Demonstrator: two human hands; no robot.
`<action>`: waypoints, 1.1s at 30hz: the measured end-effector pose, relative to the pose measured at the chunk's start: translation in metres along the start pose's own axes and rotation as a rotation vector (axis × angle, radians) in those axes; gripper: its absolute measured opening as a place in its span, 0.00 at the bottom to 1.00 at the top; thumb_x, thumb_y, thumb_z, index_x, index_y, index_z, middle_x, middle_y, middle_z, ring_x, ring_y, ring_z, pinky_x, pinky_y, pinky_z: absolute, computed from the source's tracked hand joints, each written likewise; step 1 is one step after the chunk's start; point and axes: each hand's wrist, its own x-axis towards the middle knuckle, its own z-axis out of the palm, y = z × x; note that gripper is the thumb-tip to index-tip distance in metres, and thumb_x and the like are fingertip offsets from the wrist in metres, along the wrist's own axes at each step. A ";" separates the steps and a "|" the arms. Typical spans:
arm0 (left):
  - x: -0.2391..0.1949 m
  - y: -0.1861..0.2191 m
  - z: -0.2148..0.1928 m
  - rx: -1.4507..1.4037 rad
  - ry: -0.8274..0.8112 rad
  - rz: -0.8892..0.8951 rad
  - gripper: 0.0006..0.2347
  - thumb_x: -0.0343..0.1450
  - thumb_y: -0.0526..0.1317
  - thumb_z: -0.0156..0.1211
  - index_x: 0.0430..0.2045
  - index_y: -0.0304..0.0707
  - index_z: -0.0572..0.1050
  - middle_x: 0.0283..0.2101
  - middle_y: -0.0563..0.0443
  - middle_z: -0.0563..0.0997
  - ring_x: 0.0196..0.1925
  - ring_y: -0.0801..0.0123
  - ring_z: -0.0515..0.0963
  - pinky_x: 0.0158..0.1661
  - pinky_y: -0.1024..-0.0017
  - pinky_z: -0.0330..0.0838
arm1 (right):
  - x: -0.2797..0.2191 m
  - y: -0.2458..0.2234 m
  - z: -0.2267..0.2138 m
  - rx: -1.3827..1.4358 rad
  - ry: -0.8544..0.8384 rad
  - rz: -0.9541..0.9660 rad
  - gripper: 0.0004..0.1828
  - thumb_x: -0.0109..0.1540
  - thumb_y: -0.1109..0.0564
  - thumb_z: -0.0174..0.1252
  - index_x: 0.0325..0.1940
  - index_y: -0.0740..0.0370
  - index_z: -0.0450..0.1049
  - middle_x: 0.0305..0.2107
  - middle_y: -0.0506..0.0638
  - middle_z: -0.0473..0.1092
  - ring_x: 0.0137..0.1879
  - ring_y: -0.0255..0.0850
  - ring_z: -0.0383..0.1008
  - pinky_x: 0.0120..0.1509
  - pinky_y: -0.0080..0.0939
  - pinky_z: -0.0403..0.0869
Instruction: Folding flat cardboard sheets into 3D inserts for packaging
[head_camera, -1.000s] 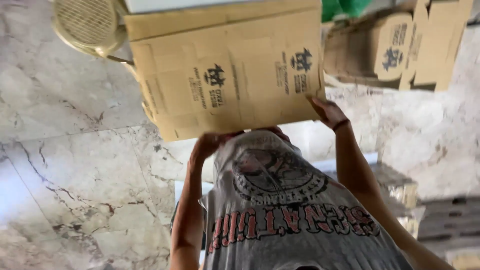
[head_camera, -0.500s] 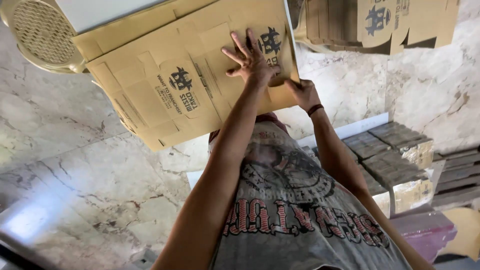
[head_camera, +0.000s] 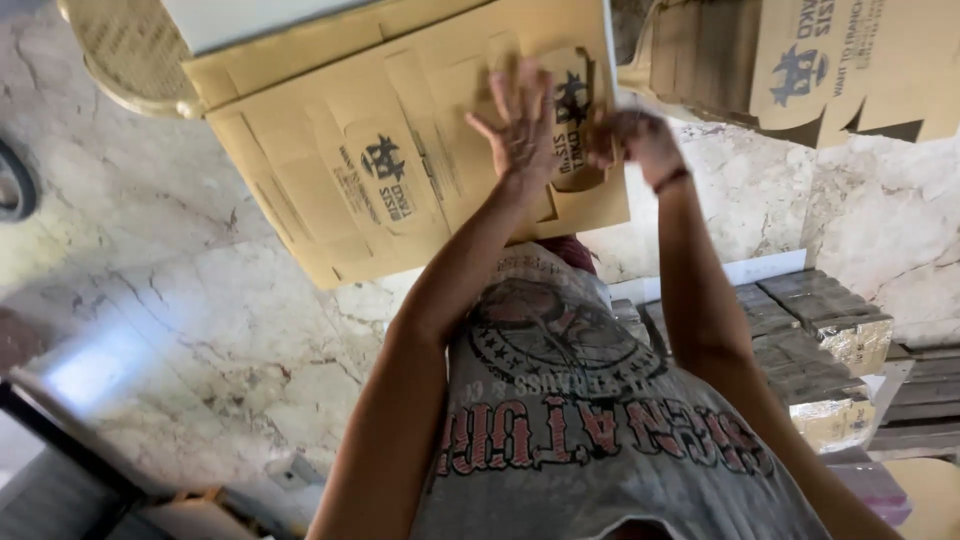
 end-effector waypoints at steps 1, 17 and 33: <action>-0.001 -0.003 -0.011 0.097 0.008 0.169 0.43 0.71 0.28 0.53 0.78 0.58 0.34 0.75 0.42 0.20 0.76 0.28 0.30 0.61 0.13 0.45 | 0.019 -0.018 -0.006 0.254 -0.042 -0.054 0.25 0.61 0.34 0.62 0.49 0.55 0.76 0.32 0.43 0.78 0.31 0.33 0.78 0.31 0.32 0.76; -0.009 0.003 -0.024 0.034 -0.226 0.169 0.44 0.73 0.20 0.48 0.75 0.69 0.29 0.76 0.52 0.17 0.76 0.36 0.20 0.58 0.11 0.44 | 0.065 -0.113 0.049 -0.517 0.033 -0.155 0.22 0.74 0.37 0.48 0.40 0.55 0.64 0.23 0.49 0.74 0.32 0.36 0.79 0.37 0.41 0.77; -0.015 -0.016 -0.046 0.130 -0.151 0.293 0.42 0.68 0.28 0.56 0.75 0.61 0.40 0.76 0.48 0.23 0.76 0.32 0.29 0.57 0.27 0.65 | -0.011 0.106 -0.019 -0.167 0.871 -0.295 0.35 0.71 0.37 0.59 0.73 0.61 0.60 0.65 0.66 0.64 0.66 0.57 0.71 0.63 0.59 0.74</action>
